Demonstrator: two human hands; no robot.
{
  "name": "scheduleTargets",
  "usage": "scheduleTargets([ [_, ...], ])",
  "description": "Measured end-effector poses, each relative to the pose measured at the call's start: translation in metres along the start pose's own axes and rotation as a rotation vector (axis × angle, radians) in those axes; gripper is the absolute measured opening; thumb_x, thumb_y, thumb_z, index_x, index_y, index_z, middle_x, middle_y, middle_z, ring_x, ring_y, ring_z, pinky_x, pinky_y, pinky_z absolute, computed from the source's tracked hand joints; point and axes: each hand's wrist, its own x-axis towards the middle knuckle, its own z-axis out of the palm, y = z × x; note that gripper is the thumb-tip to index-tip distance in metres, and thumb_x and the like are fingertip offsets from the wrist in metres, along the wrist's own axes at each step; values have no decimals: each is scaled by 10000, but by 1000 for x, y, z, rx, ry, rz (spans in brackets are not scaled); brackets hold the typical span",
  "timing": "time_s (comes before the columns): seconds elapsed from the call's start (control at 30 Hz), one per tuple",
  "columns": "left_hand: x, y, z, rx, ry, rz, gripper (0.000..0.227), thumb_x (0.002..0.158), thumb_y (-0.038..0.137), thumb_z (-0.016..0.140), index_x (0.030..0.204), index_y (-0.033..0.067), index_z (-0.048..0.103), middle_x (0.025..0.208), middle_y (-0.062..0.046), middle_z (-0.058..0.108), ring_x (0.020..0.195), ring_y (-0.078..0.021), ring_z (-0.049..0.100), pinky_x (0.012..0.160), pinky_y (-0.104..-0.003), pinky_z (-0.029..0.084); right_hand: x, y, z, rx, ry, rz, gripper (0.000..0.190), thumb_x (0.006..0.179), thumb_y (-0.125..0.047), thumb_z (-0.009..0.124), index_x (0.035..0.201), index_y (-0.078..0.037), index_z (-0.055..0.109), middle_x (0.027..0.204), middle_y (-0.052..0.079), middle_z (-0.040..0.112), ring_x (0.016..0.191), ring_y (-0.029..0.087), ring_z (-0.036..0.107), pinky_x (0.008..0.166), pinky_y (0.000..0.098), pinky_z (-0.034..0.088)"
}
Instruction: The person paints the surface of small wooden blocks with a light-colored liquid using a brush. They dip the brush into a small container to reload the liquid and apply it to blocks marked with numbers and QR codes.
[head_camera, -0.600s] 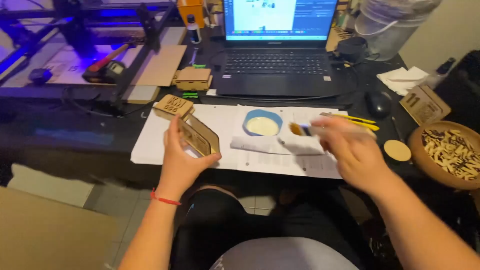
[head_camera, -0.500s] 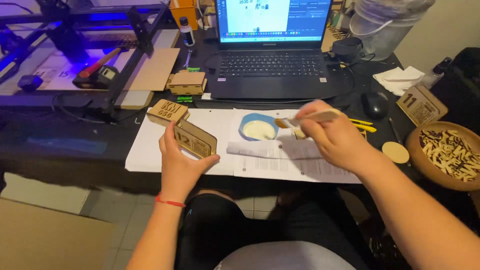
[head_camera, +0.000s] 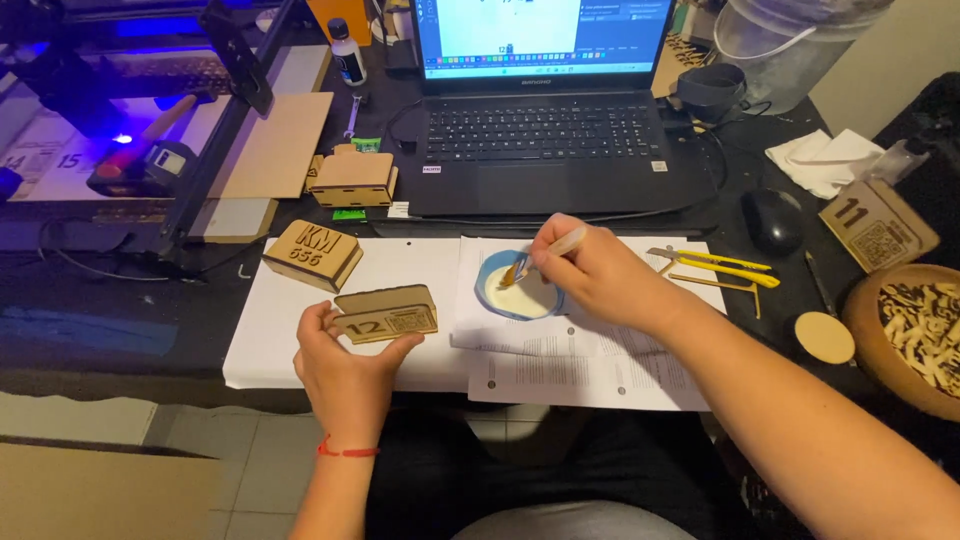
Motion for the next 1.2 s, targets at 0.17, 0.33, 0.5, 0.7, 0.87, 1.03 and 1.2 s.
scheduleTargets([
  [0.17,-7,-7,0,99,-39,34,851,538,393,922,1243,106,542,1107,-57,630,1048,-314,529,969,-436,378,10,4,-1,-49,-69,-24,226,985,-292,476,907,-137,620,766,-20,619,664,131,483,612,311,369],
  [0.33,-7,17,-17,83,177,553,733,816,541,659,1264,-23,525,1209,-197,553,1158,-386,502,1029,-492,400,12,18,-6,-81,-43,-68,249,983,-346,472,918,-149,610,727,-20,624,684,144,530,634,325,394],
  [0.5,44,105,-18,301,-430,1168,791,572,351,898,1257,105,587,1190,-57,660,1064,-294,606,943,-472,407,13,8,2,-10,-92,-25,222,912,-322,488,945,-163,639,976,-20,740,835,146,633,713,309,464],
  [0.7,75,156,39,732,-1191,842,671,648,317,887,1258,333,608,1235,39,665,1276,-274,496,1171,-633,163,25,8,16,-9,-110,121,187,889,-304,498,950,-196,638,903,-35,700,779,130,585,682,297,454],
  [0.87,76,157,50,819,-1235,825,522,681,385,872,1133,295,627,1154,-2,683,1275,-256,485,1226,-602,58,18,2,4,-157,-172,146,157,944,-325,500,882,-211,590,783,-27,652,688,148,556,625,310,436],
  [1.03,77,153,52,826,-1213,842,554,671,432,887,1136,292,621,1140,-1,673,1274,-237,484,1230,-616,8,16,9,-6,-236,-201,85,159,960,-335,507,887,-230,601,784,-33,667,712,158,579,661,322,432],
  [1.2,76,155,54,874,-1218,837,504,690,427,876,1078,238,615,1138,-8,666,1273,-228,479,1235,-611,-2,16,26,-12,-166,-135,-9,366,981,-316,511,734,-88,657,858,-43,642,638,139,572,640,328,421],
])
